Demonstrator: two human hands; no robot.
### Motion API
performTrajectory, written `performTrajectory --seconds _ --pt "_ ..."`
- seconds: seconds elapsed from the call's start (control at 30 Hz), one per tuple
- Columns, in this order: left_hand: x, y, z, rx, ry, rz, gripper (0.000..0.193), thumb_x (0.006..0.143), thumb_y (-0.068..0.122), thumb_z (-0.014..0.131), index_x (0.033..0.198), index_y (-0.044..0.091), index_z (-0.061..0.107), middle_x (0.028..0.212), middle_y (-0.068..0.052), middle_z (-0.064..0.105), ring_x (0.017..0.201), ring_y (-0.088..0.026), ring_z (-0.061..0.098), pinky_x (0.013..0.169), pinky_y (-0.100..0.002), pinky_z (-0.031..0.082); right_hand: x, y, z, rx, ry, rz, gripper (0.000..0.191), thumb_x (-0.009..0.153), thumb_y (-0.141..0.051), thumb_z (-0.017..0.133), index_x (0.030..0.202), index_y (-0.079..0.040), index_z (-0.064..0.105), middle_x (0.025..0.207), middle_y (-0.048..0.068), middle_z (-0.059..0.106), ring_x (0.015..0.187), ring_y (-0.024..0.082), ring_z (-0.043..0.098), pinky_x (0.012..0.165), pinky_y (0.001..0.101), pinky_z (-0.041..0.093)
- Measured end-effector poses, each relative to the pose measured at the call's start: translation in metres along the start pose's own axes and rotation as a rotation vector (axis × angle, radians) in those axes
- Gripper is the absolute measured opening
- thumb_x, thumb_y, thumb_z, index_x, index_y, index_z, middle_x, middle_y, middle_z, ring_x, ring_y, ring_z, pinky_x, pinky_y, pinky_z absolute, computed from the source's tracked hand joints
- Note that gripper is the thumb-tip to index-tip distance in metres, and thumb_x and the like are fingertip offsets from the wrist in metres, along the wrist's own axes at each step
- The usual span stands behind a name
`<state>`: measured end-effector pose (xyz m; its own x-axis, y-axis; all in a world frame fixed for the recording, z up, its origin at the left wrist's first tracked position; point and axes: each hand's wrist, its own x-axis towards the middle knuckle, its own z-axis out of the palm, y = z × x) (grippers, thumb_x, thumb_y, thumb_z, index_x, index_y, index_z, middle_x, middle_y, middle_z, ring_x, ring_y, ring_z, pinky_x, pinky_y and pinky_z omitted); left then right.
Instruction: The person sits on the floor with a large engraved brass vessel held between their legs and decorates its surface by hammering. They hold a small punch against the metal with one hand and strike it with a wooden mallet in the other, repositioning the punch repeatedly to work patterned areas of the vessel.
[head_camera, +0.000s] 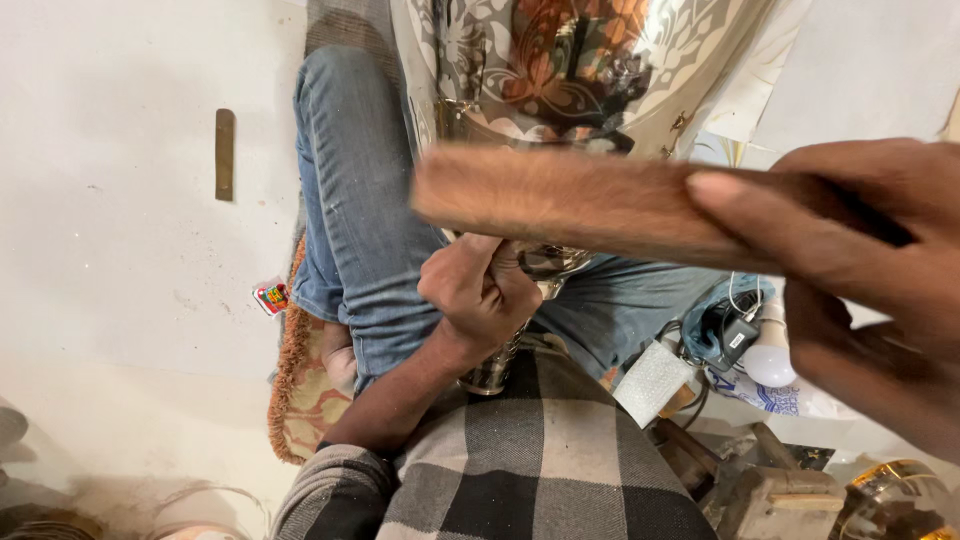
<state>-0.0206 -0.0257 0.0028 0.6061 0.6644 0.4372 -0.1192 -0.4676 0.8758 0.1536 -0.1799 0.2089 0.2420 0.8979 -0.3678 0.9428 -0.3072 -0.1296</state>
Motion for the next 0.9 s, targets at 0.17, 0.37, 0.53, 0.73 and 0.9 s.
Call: performTrajectory --seconds 0.17,0.37,0.53,0.73,0.9 --pt "0.001 -0.007 0.007 -0.099 0.025 0.003 0.02 0.09 -0.011 0.059 0.107 -0.003 0.068 0.079 -0.01 0.073 0.058 -0.012 0.07 0.05 -0.024 0.055 -0.016 -0.012 0.003 0.036 -0.061 0.163 0.084 0.067 -0.008 0.078 0.148 -0.015 0.054 0.107 0.02 0.066 0.078 0.026 0.069 0.071 0.0395 0.061" --pt "0.03 -0.009 -0.015 -0.719 -0.09 -0.351 0.026 0.104 -0.005 0.062 0.129 0.004 0.062 0.107 -0.013 0.076 0.087 -0.016 0.077 0.074 -0.033 0.067 -0.01 -0.013 0.118 0.829 0.605 0.799 0.05 0.088 -0.01 0.08 0.127 0.002 0.052 0.094 0.01 0.066 0.07 0.017 0.064 0.062 0.0275 0.056" --pt "0.063 -0.018 -0.004 -0.428 -0.605 -0.097 0.042 0.092 -0.01 0.062 0.126 0.013 0.068 0.098 -0.008 0.08 0.061 -0.008 0.065 0.046 -0.021 0.05 -0.006 -0.051 0.292 1.735 0.918 0.927 0.016 0.088 -0.001 0.072 0.099 -0.001 0.061 0.078 0.008 0.065 0.061 0.017 0.062 0.056 0.0301 0.052" --pt "0.112 -0.025 0.009 -0.171 -1.184 0.346 0.068 0.076 -0.017 0.057 0.135 0.014 0.066 0.087 -0.006 0.078 0.039 -0.011 0.053 0.033 -0.023 0.04 -0.025 -0.119 0.333 1.608 0.863 1.067 0.008 0.089 -0.002 0.072 0.091 0.0 0.065 0.078 0.007 0.067 0.064 0.016 0.065 0.058 0.0298 0.054" --pt "0.136 -0.017 0.022 -0.102 -1.377 0.577 0.063 0.071 -0.015 0.063 0.127 0.015 0.069 0.068 -0.007 0.071 0.056 -0.016 0.067 0.04 -0.032 0.046 -0.022 -0.133 0.306 1.377 0.872 0.951 0.016 0.086 -0.002 0.08 0.084 -0.002 0.064 0.083 0.007 0.071 0.07 0.013 0.068 0.064 0.0278 0.056"
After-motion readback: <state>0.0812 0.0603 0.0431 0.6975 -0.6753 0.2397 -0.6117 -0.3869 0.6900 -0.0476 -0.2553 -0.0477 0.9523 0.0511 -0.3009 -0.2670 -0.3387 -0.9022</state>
